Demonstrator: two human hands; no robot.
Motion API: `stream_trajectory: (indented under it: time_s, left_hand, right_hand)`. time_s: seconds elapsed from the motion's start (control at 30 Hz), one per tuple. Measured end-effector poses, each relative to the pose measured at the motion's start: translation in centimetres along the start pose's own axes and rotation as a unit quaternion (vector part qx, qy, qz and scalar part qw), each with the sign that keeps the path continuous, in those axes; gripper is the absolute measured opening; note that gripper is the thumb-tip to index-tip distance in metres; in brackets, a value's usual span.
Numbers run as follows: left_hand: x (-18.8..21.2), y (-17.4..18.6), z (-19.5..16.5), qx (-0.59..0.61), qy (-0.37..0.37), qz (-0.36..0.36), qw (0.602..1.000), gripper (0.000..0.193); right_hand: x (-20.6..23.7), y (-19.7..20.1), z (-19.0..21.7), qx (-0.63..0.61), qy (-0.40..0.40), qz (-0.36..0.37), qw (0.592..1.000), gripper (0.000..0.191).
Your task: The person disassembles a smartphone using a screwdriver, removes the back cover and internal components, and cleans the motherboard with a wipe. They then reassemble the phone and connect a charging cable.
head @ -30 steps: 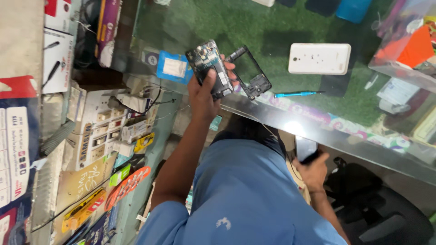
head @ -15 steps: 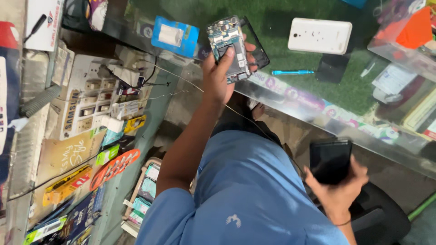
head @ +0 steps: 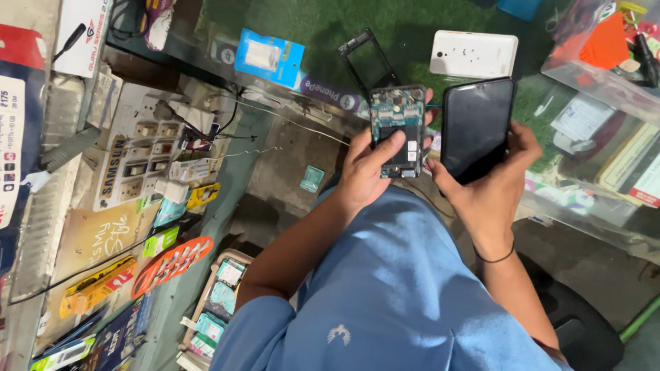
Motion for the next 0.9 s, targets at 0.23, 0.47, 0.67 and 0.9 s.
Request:
stream_trajectory:
  time_s: [0.23, 0.47, 0.67, 0.9]
  left_hand:
    - [-1.3, 1.3, 1.9, 0.013, 0.05, 0.06, 0.997, 0.035]
    - [-1.9, 1.7, 1.5, 0.046, 0.06, 0.038, 0.996, 0.039]
    - [-2.0, 1.8, 0.8, 0.053, 0.037, 0.05, 0.997, 0.039]
    - [-2.3, 2.3, 0.0, 0.05, 0.032, 0.046, 0.997, 0.039]
  right_hand:
    - [-1.2, -0.9, 0.0, 0.061, 0.035, 0.014, 0.997, 0.098]
    - [-1.4, -1.6, 1.2, 0.033, 0.019, -0.002, 0.999, 0.1]
    - [-1.9, -1.9, 2.2, 0.034, 0.041, -0.006, 0.999, 0.099]
    - [-2.1, -2.5, 2.1, -0.044, 0.035, 0.029, 0.998, 0.094]
Point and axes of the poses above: each hand's wrist, its own x-axis away from the middle knuckle, its own y-axis out of the back of the hand, z = x × y, the point moved 4 cm from there along -x, towards the middle knuckle, and after that the axes turned 3 degrees about y, right-handed, at the moved point
